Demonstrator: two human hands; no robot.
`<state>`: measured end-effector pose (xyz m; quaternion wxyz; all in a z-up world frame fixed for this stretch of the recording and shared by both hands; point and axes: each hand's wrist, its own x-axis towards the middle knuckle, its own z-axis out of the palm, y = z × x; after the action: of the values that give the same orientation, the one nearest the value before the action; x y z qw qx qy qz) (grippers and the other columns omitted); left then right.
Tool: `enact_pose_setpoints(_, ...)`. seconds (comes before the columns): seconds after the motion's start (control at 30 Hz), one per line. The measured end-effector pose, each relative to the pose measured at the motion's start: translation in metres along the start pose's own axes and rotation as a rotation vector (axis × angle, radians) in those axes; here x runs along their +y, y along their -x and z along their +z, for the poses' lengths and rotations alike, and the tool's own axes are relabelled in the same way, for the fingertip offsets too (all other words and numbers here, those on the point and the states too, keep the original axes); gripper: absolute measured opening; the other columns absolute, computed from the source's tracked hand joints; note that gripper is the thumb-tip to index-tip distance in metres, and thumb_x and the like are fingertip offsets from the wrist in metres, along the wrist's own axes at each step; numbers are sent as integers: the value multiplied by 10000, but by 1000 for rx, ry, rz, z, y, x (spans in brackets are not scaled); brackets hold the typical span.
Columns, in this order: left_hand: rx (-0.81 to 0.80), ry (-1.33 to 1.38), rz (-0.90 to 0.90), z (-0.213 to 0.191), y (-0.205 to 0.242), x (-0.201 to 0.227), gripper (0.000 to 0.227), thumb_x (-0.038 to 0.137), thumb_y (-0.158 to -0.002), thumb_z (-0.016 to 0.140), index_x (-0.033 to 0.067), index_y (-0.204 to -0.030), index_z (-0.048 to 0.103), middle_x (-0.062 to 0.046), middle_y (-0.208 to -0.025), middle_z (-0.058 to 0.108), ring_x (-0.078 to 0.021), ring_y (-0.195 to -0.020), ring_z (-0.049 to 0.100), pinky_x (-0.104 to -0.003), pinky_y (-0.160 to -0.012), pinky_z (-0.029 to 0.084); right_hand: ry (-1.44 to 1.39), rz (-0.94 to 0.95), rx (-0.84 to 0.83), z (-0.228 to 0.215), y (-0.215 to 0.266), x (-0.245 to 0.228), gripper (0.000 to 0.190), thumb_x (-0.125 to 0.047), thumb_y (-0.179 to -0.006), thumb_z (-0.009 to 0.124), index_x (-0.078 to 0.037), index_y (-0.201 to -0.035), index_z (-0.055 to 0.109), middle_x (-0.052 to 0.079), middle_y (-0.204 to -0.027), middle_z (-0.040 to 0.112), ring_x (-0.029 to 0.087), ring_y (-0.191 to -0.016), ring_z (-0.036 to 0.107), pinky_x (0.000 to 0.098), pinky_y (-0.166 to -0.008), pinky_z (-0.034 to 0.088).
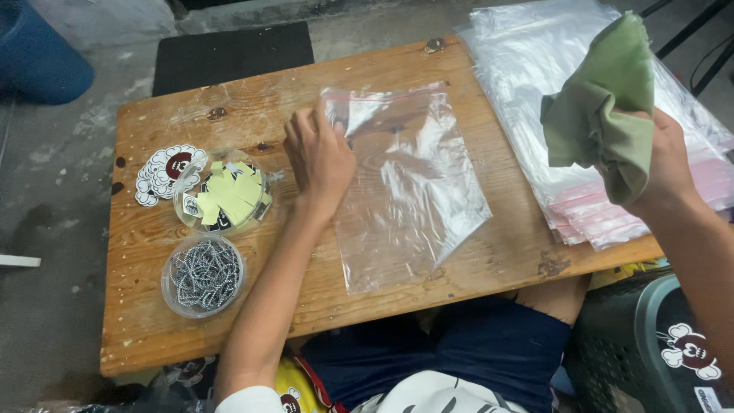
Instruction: The person wipes down a black bag and a plastic zip-top bag using a cloth and then attaches a circular pin to the black bag.
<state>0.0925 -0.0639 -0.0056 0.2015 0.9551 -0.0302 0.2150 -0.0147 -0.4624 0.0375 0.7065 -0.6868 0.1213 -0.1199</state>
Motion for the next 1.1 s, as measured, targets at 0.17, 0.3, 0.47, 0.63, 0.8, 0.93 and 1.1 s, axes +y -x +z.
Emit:
enact_pose_setpoints(0.17, -440, 401, 570, -29, 90, 64, 332, 319, -887, 584, 22, -1034, 597, -178, -1083, 575, -340, -1063, 550, -480, -971, 491, 29, 20, -10, -1, -3, 16, 192, -175, -997, 613, -149, -827, 526, -12, -719, 451, 130, -644, 448, 315, -551, 391)
enact_pose_setpoints(0.3, -424, 220, 769, 4, 129, 69, 479, 426, -848, 666, 64, -1159, 629, -199, -1070, 561, -383, -985, 502, -518, -790, 414, 18, -8, -73, 5, 7, 16, 197, -203, -1035, 626, -148, -850, 589, -49, -722, 496, 85, -664, 461, 277, -598, 386)
enact_pose_setpoints(0.47, -628, 503, 560, 4, 110, 61, 283, 253, -983, 495, 32, -1082, 642, -147, -1000, 602, -313, -968, 523, -448, -875, 431, 150, -31, -70, 2, 30, -3, 306, -243, -1043, 621, -159, -768, 517, -53, -676, 442, 84, -622, 427, 284, -560, 378)
enact_pose_setpoints(0.63, -876, 809, 475, -29, 89, 50, 540, 535, -1003, 308, 140, -1194, 622, -110, -1141, 601, -253, -1147, 514, -433, -1036, 364, 183, -72, -71, 5, 37, -12, 365, -243, -1035, 608, -192, -708, 454, -84, -635, 389, 52, -587, 348, 262, -541, 289)
enact_pose_setpoints(0.8, -604, 392, 378, -41, 65, 10, 343, 126, -976, 463, 48, -1287, 585, -111, -1371, 534, -283, -1397, 367, -522, -1223, 275, 375, -24, -184, 43, 57, -40, 165, -146, -1058, 509, -83, -1073, 661, 50, -822, 598, 157, -558, 497, 286, -436, 405)
enact_pose_setpoints(0.93, -261, 249, 560, -21, 50, -48, 365, 20, -897, 560, 12, -1256, 623, -194, -1263, 587, -392, -1250, 488, -521, -1072, 426, 561, -318, -432, 96, 65, -53, 314, -18, -944, 468, -35, -1185, 668, 64, -1058, 658, 188, -884, 589, 323, -784, 445)
enact_pose_setpoints(1.1, -270, 452, 417, 12, 54, -85, 349, 166, -996, 425, 94, -1247, 657, -101, -1216, 643, -348, -1280, 530, -480, -1115, 388, 726, -526, -751, 190, 64, -38, 566, 4, -789, 655, -108, -1344, 654, 254, -1121, 618, 531, -954, 662, 627, -826, 546)
